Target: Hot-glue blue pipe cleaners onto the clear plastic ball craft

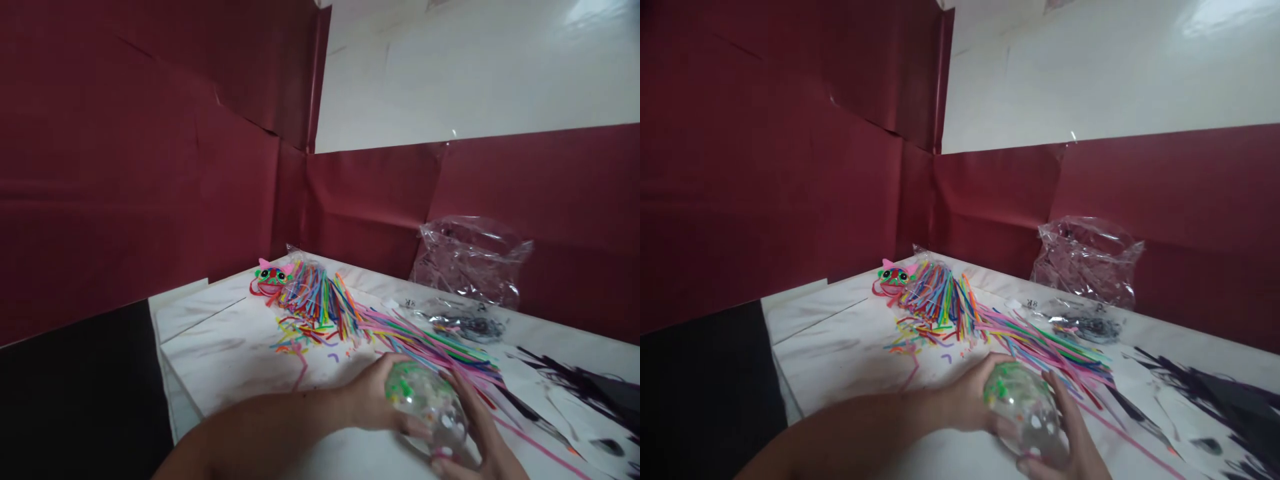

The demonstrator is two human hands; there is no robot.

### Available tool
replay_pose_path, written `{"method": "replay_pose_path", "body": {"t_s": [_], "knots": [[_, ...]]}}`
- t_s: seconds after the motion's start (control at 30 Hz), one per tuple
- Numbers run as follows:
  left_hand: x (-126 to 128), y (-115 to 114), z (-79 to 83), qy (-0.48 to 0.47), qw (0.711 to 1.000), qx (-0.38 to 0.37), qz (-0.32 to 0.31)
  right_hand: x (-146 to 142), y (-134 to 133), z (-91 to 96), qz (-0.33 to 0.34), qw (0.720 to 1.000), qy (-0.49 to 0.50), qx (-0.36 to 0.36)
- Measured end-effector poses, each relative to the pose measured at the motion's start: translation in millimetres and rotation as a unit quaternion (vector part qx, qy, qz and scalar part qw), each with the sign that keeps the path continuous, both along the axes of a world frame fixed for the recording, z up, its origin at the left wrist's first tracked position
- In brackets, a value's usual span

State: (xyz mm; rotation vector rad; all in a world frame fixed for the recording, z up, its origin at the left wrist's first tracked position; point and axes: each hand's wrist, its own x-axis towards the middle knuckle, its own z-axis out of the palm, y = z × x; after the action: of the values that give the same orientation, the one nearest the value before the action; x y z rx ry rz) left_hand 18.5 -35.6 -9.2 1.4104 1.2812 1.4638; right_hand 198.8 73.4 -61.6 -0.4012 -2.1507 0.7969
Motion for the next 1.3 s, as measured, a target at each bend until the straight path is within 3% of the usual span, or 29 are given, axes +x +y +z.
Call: {"method": "replay_pose_path", "body": {"t_s": [0.1,0.17,0.23,0.37,0.47,0.63,0.73,0.83,0.9,1.0,1.1,1.17,1.23,1.3], "knots": [[1,2,-0.3,-0.125,0.989,0.011,-0.084,-2,-8,3.9,0.025,0.988,0.029,-0.148],[0,2,0.2,-0.139,0.983,0.030,-0.116,-5,-16,11.6,0.048,0.981,0.039,-0.186],[-2,2,1.9,-0.086,0.990,0.038,-0.109,-7,-20,21.3,0.038,0.984,0.040,-0.167],[-10,5,5.8,0.102,0.993,0.046,-0.036,-9,-19,33.9,0.006,0.995,0.017,-0.095],[-13,8,5.9,0.133,0.990,0.032,-0.020,-8,-16,35.4,0.029,0.993,0.016,-0.112],[-15,17,5.7,-0.049,0.999,0.008,-0.018,-9,-10,37.7,0.078,0.965,0.061,-0.242],[-13,18,11.1,-0.160,0.987,0.004,-0.012,-10,-5,39.5,0.021,0.957,0.072,-0.282],[-9,16,16.1,-0.189,0.982,-0.012,-0.014,-11,-2,40.7,-0.028,0.945,0.056,-0.320],[-7,14,16.0,-0.131,0.991,-0.020,0.003,-11,-2,40.7,-0.030,0.946,0.059,-0.318],[-7,11,10.1,0.098,0.992,0.037,0.073,-9,-4,38.2,0.008,0.973,0.063,-0.222],[-8,9,2.0,0.344,0.920,0.170,0.082,-8,-6,32.1,0.047,0.996,0.029,-0.070],[-9,9,-2.0,0.431,0.872,0.224,0.057,-8,-6,27.8,0.049,0.999,0.011,-0.007],[-10,9,-4.0,0.460,0.855,0.235,0.045,-8,-6,25.1,0.041,0.999,0.011,0.015],[-13,10,-4.2,0.460,0.858,0.225,0.040,-8,-6,24.9,0.033,0.999,0.016,0.014]]}}
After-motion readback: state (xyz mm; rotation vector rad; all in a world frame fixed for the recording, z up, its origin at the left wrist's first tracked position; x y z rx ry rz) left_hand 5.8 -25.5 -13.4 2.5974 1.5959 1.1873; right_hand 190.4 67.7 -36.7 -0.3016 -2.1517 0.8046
